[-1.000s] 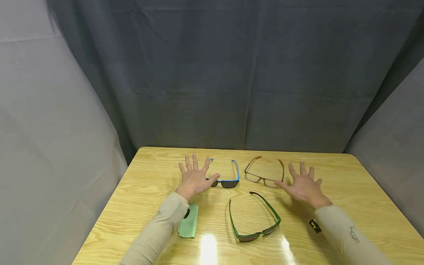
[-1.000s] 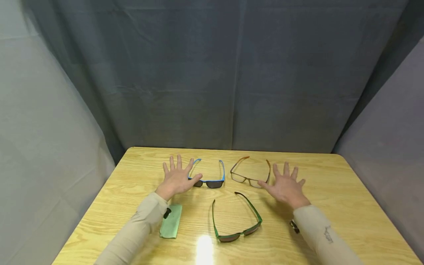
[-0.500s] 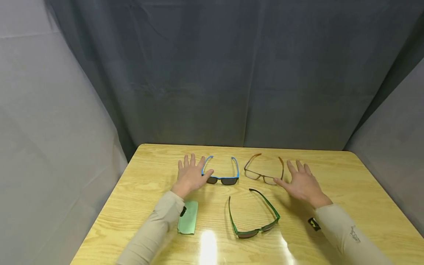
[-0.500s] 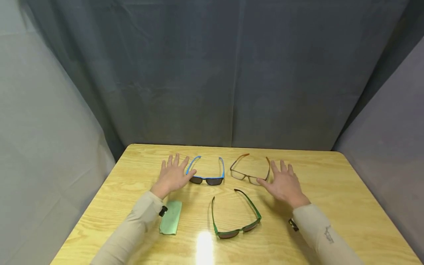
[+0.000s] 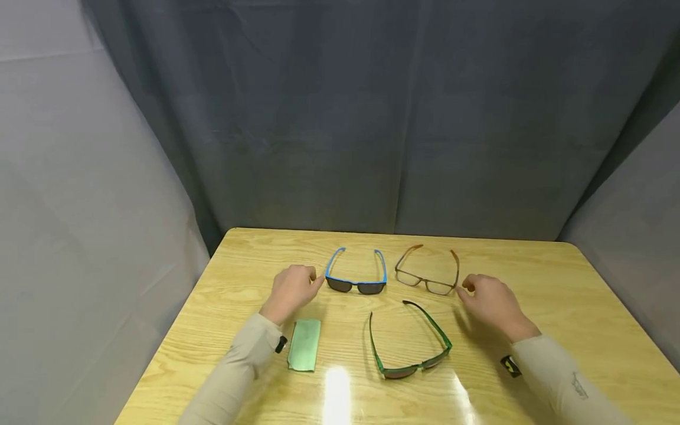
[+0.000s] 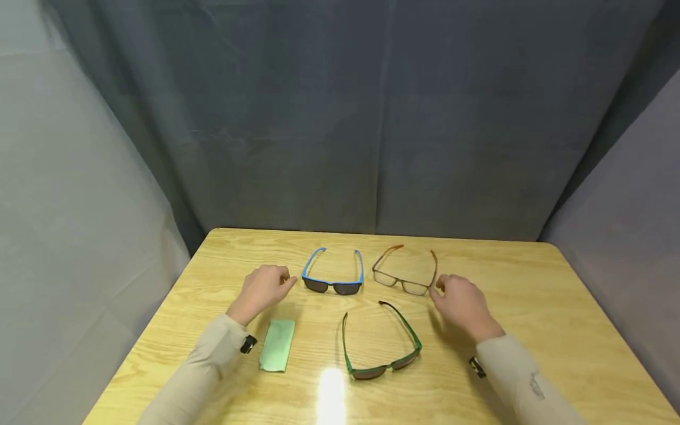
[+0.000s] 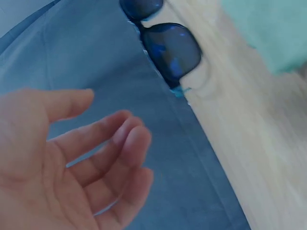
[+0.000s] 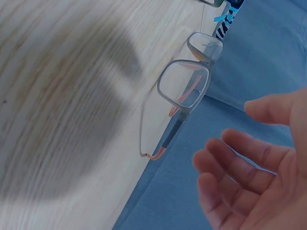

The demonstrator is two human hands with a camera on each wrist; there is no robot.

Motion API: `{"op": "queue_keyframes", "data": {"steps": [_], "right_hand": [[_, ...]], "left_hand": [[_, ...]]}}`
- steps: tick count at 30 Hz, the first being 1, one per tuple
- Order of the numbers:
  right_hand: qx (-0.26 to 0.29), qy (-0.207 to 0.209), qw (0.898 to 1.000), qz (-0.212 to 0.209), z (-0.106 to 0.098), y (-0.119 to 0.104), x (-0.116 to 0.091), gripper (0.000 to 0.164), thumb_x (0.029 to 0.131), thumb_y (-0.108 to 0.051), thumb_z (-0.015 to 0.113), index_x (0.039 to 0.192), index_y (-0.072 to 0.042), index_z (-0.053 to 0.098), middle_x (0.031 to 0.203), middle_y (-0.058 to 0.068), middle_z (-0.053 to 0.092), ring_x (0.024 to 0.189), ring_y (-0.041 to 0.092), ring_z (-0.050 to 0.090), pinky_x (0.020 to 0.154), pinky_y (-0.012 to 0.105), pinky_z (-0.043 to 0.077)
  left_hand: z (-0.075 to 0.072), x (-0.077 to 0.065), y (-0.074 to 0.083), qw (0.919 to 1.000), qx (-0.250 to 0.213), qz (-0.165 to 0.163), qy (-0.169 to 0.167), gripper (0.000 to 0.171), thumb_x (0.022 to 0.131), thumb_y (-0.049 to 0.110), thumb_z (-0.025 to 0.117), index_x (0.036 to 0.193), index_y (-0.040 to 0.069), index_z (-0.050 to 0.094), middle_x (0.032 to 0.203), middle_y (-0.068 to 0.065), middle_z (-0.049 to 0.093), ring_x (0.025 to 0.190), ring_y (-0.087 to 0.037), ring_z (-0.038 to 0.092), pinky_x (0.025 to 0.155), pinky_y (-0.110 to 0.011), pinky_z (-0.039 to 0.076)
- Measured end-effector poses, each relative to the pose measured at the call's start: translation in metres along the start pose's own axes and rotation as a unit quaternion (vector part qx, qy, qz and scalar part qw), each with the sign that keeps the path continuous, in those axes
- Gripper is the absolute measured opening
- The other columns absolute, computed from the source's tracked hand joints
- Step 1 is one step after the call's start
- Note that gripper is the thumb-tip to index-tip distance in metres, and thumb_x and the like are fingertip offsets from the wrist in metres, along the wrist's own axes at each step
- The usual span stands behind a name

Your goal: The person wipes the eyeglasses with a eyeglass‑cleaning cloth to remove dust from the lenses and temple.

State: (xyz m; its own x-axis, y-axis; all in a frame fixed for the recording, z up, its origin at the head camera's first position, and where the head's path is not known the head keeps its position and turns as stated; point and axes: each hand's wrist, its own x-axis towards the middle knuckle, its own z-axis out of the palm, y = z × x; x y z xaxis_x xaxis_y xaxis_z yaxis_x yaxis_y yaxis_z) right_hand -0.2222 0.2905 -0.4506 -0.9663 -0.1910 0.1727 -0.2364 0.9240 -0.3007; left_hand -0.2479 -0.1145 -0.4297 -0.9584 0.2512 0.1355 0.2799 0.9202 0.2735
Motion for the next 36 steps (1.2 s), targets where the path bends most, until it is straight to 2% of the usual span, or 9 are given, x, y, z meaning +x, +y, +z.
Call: {"op": "queue_keyframes", "data": {"steps": [7,11,15,19,25,28,33,36], "right_hand": [[0.002,-0.007,1.0,-0.005,0.005,0.001,-0.009,0.022,0.09,-0.021,0.062,0.091,0.0,0.067,0.085,0.013,0.067,0.071,0.027,0.063,0.062,0.047,0.052],[0.008,-0.004,1.0,-0.015,0.007,0.001,-0.012,0.02,0.089,-0.019,0.062,0.091,-0.001,0.068,0.083,0.01,0.067,0.069,0.024,0.063,0.061,0.045,0.052],[0.009,-0.015,1.0,-0.022,0.008,0.002,-0.013,0.017,0.089,-0.018,0.062,0.091,-0.003,0.068,0.082,0.007,0.066,0.07,0.022,0.063,0.062,0.044,0.052],[0.009,-0.025,0.999,-0.026,0.01,0.001,-0.014,0.013,0.088,-0.017,0.063,0.088,-0.006,0.068,0.08,0.003,0.065,0.069,0.019,0.062,0.062,0.042,0.052],[0.013,-0.033,0.999,-0.032,0.015,-0.003,-0.019,0.01,0.088,-0.016,0.064,0.086,-0.008,0.068,0.078,0.0,0.064,0.068,0.015,0.06,0.061,0.039,0.051],[0.019,-0.042,0.998,-0.034,0.017,-0.005,-0.022,0.009,0.088,-0.016,0.064,0.087,-0.008,0.067,0.077,-0.001,0.063,0.067,0.013,0.059,0.059,0.036,0.05],[0.02,-0.044,0.998,-0.042,0.018,-0.005,-0.025,0.008,0.088,-0.015,0.064,0.087,-0.008,0.067,0.076,-0.003,0.062,0.066,0.011,0.057,0.058,0.033,0.049],[0.017,-0.039,0.998,-0.046,0.017,-0.005,-0.025,0.007,0.087,-0.014,0.064,0.087,-0.008,0.067,0.076,-0.004,0.062,0.066,0.01,0.057,0.058,0.032,0.048]], "left_hand": [[0.012,-0.015,-0.021,0.9943,-0.013,-0.02,-0.104,0.027,0.091,0.031,0.062,0.074,0.01,0.063,0.067,-0.002,0.058,0.055,-0.014,0.045,0.051,-0.03,0.041],[0.02,-0.024,-0.031,0.9893,-0.016,-0.04,-0.139,0.029,0.089,0.032,0.063,0.071,0.009,0.062,0.065,-0.002,0.053,0.056,-0.017,0.045,0.051,-0.031,0.039],[0.027,-0.03,-0.034,0.9838,-0.017,-0.055,-0.17,0.029,0.087,0.032,0.065,0.071,0.008,0.06,0.061,-0.001,0.05,0.052,-0.016,0.043,0.048,-0.029,0.036],[0.032,-0.035,-0.033,0.9843,-0.013,-0.046,-0.17,0.025,0.085,0.031,0.067,0.076,0.009,0.059,0.063,0.001,0.047,0.055,-0.015,0.042,0.05,-0.028,0.037],[0.036,-0.044,-0.031,0.9856,-0.044,-0.021,-0.162,0.023,0.08,0.022,0.072,0.071,0.01,0.054,0.063,0.0,0.049,0.055,-0.015,0.043,0.049,-0.027,0.036],[0.039,-0.045,-0.03,0.9862,-0.055,-0.007,-0.156,0.02,0.078,0.016,0.073,0.075,0.009,0.055,0.067,0.0,0.051,0.057,-0.015,0.044,0.05,-0.028,0.037],[0.041,-0.043,-0.031,0.9846,-0.066,-0.012,-0.162,0.016,0.078,0.014,0.073,0.082,0.006,0.06,0.076,-0.002,0.057,0.064,-0.016,0.049,0.057,-0.031,0.044],[0.042,-0.041,-0.031,0.9837,-0.065,-0.014,-0.167,0.016,0.079,0.015,0.072,0.082,0.005,0.061,0.078,-0.002,0.057,0.067,-0.016,0.049,0.061,-0.032,0.046]]}}
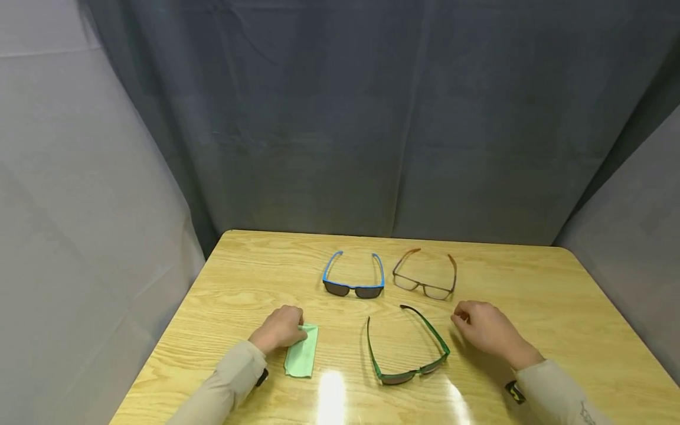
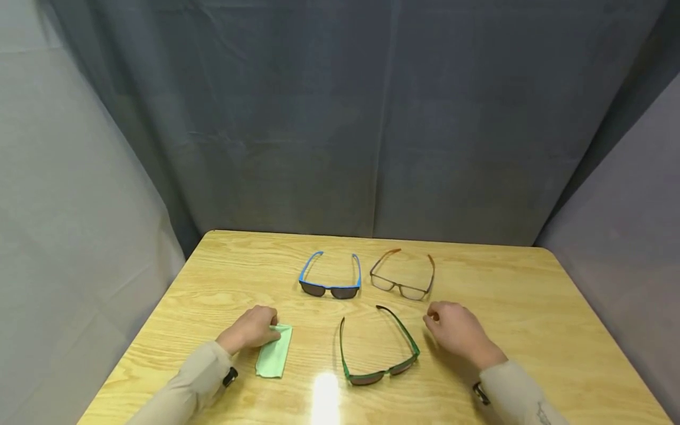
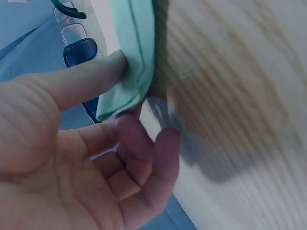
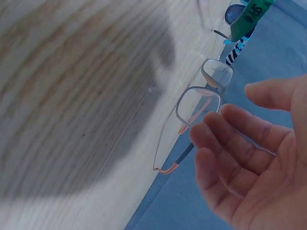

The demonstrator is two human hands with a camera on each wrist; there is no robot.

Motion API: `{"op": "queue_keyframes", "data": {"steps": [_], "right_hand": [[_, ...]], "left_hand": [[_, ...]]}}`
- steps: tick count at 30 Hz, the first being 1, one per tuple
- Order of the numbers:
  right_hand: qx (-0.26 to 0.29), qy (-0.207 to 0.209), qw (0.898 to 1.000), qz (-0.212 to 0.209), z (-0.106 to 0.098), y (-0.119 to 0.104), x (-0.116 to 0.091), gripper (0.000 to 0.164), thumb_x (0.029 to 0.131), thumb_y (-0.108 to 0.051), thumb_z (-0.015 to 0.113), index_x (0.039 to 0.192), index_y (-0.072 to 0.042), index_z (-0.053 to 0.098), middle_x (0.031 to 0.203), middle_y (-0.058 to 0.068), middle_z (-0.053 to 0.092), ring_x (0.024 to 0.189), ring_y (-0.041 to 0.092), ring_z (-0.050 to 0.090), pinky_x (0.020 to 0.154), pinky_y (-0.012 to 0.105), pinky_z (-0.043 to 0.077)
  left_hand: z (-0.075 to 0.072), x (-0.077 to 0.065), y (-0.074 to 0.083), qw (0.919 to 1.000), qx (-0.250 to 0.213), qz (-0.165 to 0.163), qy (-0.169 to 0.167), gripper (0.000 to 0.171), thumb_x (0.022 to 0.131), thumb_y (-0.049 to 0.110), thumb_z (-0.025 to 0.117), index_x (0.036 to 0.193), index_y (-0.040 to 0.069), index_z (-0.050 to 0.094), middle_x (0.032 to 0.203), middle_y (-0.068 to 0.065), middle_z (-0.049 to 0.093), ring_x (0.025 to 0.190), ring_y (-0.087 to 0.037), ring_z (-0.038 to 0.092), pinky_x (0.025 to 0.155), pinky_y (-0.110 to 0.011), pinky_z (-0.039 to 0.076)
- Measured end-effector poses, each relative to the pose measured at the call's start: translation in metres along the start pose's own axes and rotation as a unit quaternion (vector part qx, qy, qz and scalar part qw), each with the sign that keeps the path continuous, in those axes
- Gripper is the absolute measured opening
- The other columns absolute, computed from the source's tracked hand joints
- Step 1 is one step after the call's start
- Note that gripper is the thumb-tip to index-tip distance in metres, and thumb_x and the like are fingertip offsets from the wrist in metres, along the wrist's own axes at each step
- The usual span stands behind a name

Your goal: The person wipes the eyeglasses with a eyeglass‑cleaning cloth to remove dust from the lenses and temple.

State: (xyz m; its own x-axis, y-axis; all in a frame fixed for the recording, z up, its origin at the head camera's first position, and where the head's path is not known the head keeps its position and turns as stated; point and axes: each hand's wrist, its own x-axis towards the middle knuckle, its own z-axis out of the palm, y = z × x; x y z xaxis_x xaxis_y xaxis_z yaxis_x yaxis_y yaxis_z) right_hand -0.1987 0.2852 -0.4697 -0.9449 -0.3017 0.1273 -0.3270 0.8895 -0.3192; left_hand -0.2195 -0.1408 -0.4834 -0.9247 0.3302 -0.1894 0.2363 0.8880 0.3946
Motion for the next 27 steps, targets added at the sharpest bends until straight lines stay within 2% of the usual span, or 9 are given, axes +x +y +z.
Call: {"op": "queue_keyframes", "data": {"steps": [4,8,13,16,19,22,27], "right_hand": [[0.0,0.0,1.0,-0.003,-0.002,-0.002,-0.001,0.007,0.087,-0.014,0.064,0.088,-0.008,0.068,0.076,-0.004,0.062,0.066,0.009,0.056,0.058,0.032,0.048],[0.004,-0.007,1.0,-0.011,-0.004,-0.004,-0.003,0.007,0.087,-0.013,0.065,0.09,-0.007,0.068,0.077,-0.005,0.062,0.068,0.009,0.056,0.059,0.031,0.048],[0.024,-0.029,0.998,-0.052,-0.005,-0.006,-0.006,0.01,0.086,-0.009,0.067,0.096,-0.008,0.068,0.086,-0.004,0.063,0.075,0.01,0.058,0.062,0.028,0.05],[0.041,-0.044,0.994,-0.092,-0.004,-0.006,-0.009,0.016,0.084,-0.004,0.068,0.099,-0.007,0.068,0.092,-0.002,0.063,0.077,0.01,0.059,0.062,0.025,0.051],[0.051,-0.05,0.988,-0.136,-0.001,-0.007,-0.012,0.022,0.081,0.001,0.069,0.101,-0.007,0.067,0.095,0.0,0.062,0.078,0.011,0.06,0.062,0.022,0.052],[0.059,-0.055,0.983,-0.166,0.002,-0.006,-0.014,0.028,0.079,0.006,0.068,0.103,-0.007,0.067,0.099,0.001,0.06,0.08,0.013,0.061,0.064,0.022,0.053],[0.067,-0.073,0.979,-0.177,0.006,-0.006,-0.017,0.033,0.078,0.007,0.069,0.107,-0.006,0.066,0.109,0.007,0.058,0.084,0.015,0.062,0.067,0.021,0.053]], "left_hand": [[0.0,0.0,0.0,1.0,0.002,0.005,-0.005,0.016,0.08,0.015,0.071,0.082,0.005,0.059,0.077,-0.002,0.054,0.068,-0.017,0.048,0.062,-0.033,0.045],[0.001,0.001,0.001,0.9995,-0.021,0.018,-0.012,0.014,0.08,0.011,0.07,0.085,0.007,0.058,0.079,-0.002,0.054,0.07,-0.018,0.048,0.063,-0.034,0.044],[0.001,0.0,0.002,0.9966,-0.075,0.025,-0.022,0.023,0.076,0.008,0.072,0.096,0.005,0.061,0.09,-0.006,0.058,0.082,-0.021,0.052,0.071,-0.038,0.047],[0.002,-0.001,0.001,0.9932,-0.11,0.032,-0.024,0.024,0.075,0.007,0.073,0.097,0.002,0.065,0.083,-0.005,0.057,0.076,-0.018,0.05,0.064,-0.032,0.045],[0.002,-0.002,0.0,0.9878,-0.147,0.044,-0.026,0.014,0.076,0.006,0.072,0.089,0.004,0.069,0.069,0.0,0.049,0.064,-0.014,0.043,0.054,-0.025,0.038],[0.003,-0.001,-0.001,0.9796,-0.191,0.055,-0.03,0.003,0.078,0.006,0.071,0.08,0.007,0.068,0.064,0.002,0.046,0.058,-0.012,0.04,0.05,-0.022,0.034],[0.004,-0.001,-0.001,0.9601,-0.271,0.053,-0.044,0.009,0.085,0.009,0.065,0.077,0.008,0.06,0.068,0.002,0.048,0.06,-0.012,0.044,0.051,-0.024,0.038]]}}
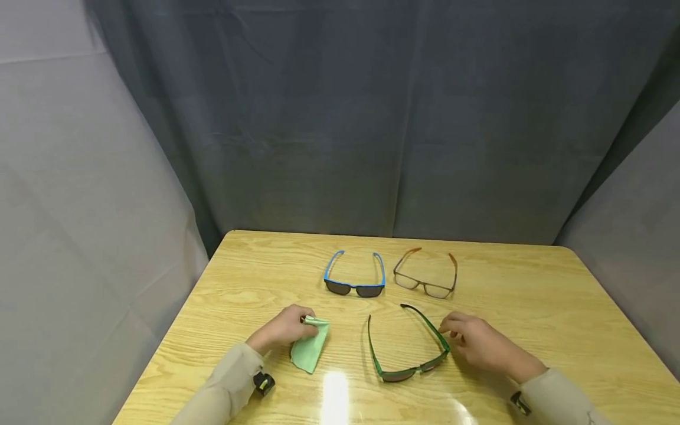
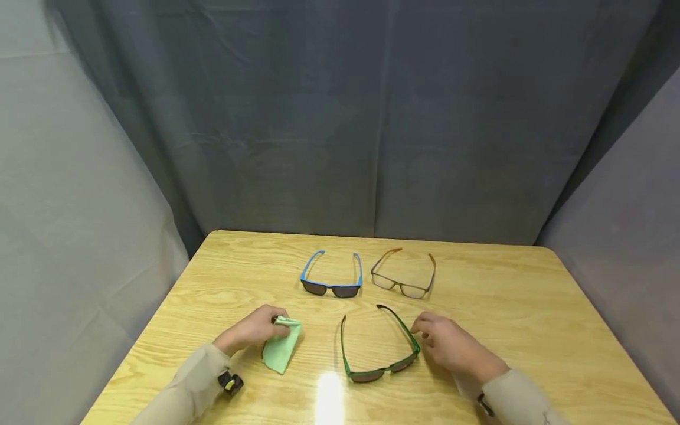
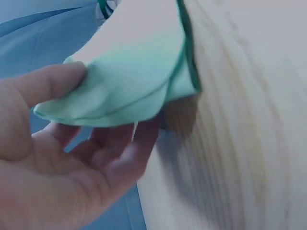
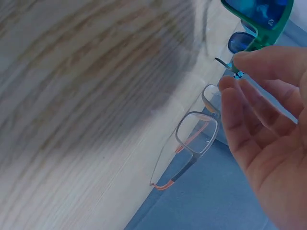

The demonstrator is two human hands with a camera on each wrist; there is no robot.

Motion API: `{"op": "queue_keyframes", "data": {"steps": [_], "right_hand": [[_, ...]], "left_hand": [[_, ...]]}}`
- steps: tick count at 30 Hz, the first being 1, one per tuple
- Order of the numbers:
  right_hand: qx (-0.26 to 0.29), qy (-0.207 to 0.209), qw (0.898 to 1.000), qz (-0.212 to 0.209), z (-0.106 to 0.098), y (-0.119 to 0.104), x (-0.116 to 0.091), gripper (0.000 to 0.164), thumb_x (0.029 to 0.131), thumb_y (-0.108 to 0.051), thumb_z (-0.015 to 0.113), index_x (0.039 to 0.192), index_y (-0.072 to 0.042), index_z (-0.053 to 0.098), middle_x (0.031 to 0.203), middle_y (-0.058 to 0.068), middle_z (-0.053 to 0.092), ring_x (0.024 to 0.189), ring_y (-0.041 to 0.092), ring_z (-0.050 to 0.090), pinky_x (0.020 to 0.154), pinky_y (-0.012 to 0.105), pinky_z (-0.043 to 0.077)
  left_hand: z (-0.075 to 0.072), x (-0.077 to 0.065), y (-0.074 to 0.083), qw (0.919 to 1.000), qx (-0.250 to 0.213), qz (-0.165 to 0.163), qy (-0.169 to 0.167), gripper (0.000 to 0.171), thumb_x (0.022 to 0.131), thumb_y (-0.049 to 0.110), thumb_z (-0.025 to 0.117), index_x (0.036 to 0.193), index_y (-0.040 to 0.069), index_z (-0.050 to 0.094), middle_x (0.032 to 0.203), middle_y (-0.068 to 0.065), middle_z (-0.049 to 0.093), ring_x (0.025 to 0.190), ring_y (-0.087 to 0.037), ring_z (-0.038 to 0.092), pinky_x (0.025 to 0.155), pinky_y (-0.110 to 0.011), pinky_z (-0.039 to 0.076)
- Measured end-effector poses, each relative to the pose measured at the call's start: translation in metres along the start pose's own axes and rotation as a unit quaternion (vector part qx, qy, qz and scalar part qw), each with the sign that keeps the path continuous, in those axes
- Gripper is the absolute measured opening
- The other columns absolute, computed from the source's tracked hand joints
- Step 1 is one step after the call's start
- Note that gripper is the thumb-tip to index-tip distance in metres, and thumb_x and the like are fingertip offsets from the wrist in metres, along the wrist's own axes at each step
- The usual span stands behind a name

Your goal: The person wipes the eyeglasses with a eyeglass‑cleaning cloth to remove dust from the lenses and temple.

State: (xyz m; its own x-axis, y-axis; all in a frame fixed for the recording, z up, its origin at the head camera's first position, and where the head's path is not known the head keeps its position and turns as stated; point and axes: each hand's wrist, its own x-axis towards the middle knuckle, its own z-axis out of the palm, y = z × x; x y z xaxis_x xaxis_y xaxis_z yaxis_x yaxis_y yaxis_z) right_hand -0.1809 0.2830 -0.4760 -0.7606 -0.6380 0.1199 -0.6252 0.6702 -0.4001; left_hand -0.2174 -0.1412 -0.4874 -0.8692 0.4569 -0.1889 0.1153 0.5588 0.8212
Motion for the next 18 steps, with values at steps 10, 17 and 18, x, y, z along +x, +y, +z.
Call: {"op": "queue_keyframes", "data": {"steps": [10,17,18], "right_hand": [[-0.018,-0.008,0.999,-0.041,0.0032,-0.0044,0.0,0.041,0.071,0.004,0.077,0.109,-0.009,0.068,0.121,0.009,0.053,0.091,0.018,0.063,0.071,0.022,0.054],[-0.073,0.019,0.992,-0.099,0.0066,-0.0043,-0.0005,0.04,0.068,0.001,0.081,0.105,-0.013,0.071,0.116,0.006,0.058,0.094,0.018,0.062,0.074,0.029,0.055],[-0.075,0.021,0.991,-0.107,0.0074,-0.0042,-0.0007,0.04,0.067,0.0,0.081,0.103,-0.013,0.071,0.115,0.006,0.059,0.094,0.019,0.062,0.074,0.029,0.055]], "left_hand": [[-0.0063,0.0027,0.0068,0.9942,-0.106,0.001,0.013,0.017,0.089,0.01,0.062,0.102,-0.001,0.06,0.083,-0.003,0.056,0.076,-0.015,0.052,0.066,-0.029,0.046],[-0.0091,0.0063,0.0088,0.9896,-0.141,-0.023,0.016,0.037,0.089,0.015,0.065,0.121,-0.003,0.056,0.104,-0.008,0.062,0.09,-0.017,0.059,0.078,-0.032,0.051],[-0.009,0.0064,0.0087,0.9881,-0.151,-0.025,0.016,0.036,0.089,0.014,0.066,0.119,-0.003,0.057,0.102,-0.008,0.062,0.089,-0.017,0.059,0.077,-0.032,0.051]]}}
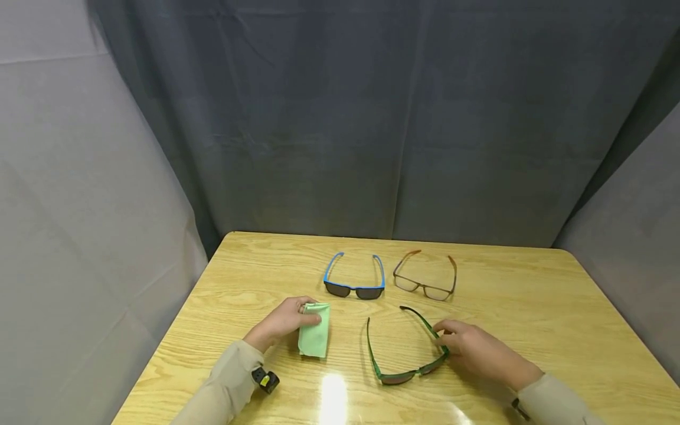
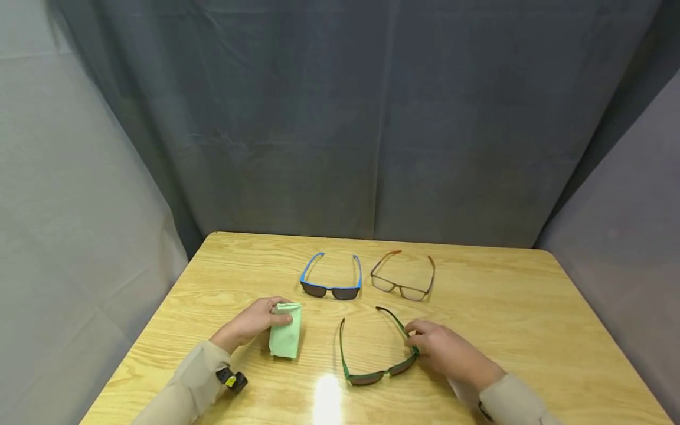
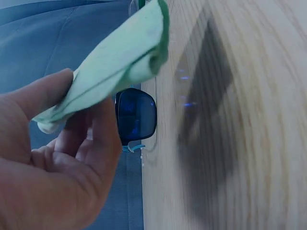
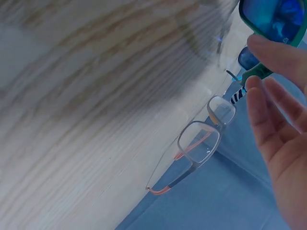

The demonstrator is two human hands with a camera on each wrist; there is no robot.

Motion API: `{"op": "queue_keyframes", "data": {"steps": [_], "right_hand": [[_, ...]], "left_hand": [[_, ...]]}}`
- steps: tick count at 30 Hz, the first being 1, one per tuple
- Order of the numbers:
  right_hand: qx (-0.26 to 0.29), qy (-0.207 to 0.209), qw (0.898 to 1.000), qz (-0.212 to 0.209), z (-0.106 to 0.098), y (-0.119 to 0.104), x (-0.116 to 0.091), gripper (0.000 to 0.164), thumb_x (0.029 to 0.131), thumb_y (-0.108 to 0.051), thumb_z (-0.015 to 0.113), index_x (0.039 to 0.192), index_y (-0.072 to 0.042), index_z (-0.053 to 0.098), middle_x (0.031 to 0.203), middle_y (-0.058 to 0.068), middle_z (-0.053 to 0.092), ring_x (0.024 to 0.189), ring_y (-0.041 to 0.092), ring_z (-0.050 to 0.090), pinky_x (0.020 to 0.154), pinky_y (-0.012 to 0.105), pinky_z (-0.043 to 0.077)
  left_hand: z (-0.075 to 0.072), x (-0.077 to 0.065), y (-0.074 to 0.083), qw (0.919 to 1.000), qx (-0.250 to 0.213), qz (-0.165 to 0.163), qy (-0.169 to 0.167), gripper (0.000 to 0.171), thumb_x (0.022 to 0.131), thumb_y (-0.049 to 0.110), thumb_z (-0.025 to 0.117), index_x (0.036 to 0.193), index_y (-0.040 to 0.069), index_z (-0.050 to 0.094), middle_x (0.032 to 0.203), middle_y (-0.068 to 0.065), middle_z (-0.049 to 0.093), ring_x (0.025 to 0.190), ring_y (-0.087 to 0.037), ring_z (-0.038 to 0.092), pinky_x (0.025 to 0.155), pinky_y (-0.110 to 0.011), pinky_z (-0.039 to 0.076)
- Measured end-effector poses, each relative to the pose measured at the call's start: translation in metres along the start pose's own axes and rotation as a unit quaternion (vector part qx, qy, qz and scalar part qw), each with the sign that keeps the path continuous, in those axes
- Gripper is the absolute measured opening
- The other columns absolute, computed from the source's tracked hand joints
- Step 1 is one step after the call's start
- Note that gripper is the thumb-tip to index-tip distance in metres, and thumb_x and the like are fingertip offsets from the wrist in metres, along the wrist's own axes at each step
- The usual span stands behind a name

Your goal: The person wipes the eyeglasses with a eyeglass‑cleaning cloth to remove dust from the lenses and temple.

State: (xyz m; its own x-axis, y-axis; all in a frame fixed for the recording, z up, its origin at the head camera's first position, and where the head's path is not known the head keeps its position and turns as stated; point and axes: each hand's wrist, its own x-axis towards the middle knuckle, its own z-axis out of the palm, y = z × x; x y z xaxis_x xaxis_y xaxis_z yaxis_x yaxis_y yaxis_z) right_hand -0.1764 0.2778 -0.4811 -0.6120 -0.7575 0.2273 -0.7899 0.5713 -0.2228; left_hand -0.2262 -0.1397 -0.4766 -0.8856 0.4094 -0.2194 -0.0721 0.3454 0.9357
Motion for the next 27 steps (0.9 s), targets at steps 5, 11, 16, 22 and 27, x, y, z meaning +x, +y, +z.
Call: {"op": "queue_keyframes", "data": {"steps": [5,11,16,22,27], "right_hand": [[0.0,0.022,0.999,-0.039,0.004,0.0,-0.001,0.035,0.063,-0.002,0.084,0.092,-0.015,0.071,0.108,0.005,0.062,0.093,0.019,0.063,0.075,0.029,0.055],[0.0,0.057,0.996,-0.066,0.004,-0.002,-0.001,0.032,0.064,0.0,0.083,0.092,-0.014,0.073,0.107,0.006,0.065,0.092,0.02,0.064,0.074,0.027,0.055],[-0.003,0.082,0.992,-0.09,-0.001,-0.006,0.002,0.038,0.064,-0.001,0.083,0.099,-0.011,0.074,0.107,0.006,0.066,0.091,0.018,0.065,0.076,0.02,0.053],[0.008,0.09,0.992,-0.09,-0.007,-0.009,0.005,0.046,0.065,0.004,0.08,0.108,-0.009,0.072,0.111,0.006,0.066,0.094,0.018,0.065,0.08,0.013,0.048],[0.006,0.118,0.987,-0.108,-0.009,-0.011,0.008,0.039,0.076,-0.002,0.075,0.113,-0.01,0.069,0.114,0.003,0.065,0.095,0.015,0.066,0.081,0.012,0.048]], "left_hand": [[0.0,0.0,-0.001,0.9993,-0.034,0.003,0.013,0.023,0.088,0.01,0.065,0.105,-0.005,0.063,0.088,-0.005,0.063,0.078,-0.015,0.058,0.07,-0.029,0.052],[0.003,0.002,-0.001,0.9985,-0.042,-0.001,0.036,0.017,0.087,0.014,0.066,0.086,-0.002,0.064,0.076,-0.003,0.061,0.065,-0.013,0.058,0.058,-0.027,0.051],[0.004,0.003,0.001,0.9984,-0.034,-0.002,0.044,0.021,0.089,0.018,0.063,0.079,0.0,0.061,0.072,-0.003,0.058,0.06,-0.013,0.055,0.053,-0.026,0.047],[0.005,0.002,0.005,0.9988,-0.032,0.004,0.037,0.023,0.093,0.02,0.058,0.079,0.003,0.058,0.08,-0.004,0.058,0.068,-0.015,0.055,0.058,-0.028,0.047],[0.007,0.003,0.003,0.999,-0.034,0.007,0.027,0.023,0.094,0.021,0.057,0.079,0.003,0.058,0.08,-0.005,0.058,0.069,-0.017,0.055,0.06,-0.029,0.048]]}}
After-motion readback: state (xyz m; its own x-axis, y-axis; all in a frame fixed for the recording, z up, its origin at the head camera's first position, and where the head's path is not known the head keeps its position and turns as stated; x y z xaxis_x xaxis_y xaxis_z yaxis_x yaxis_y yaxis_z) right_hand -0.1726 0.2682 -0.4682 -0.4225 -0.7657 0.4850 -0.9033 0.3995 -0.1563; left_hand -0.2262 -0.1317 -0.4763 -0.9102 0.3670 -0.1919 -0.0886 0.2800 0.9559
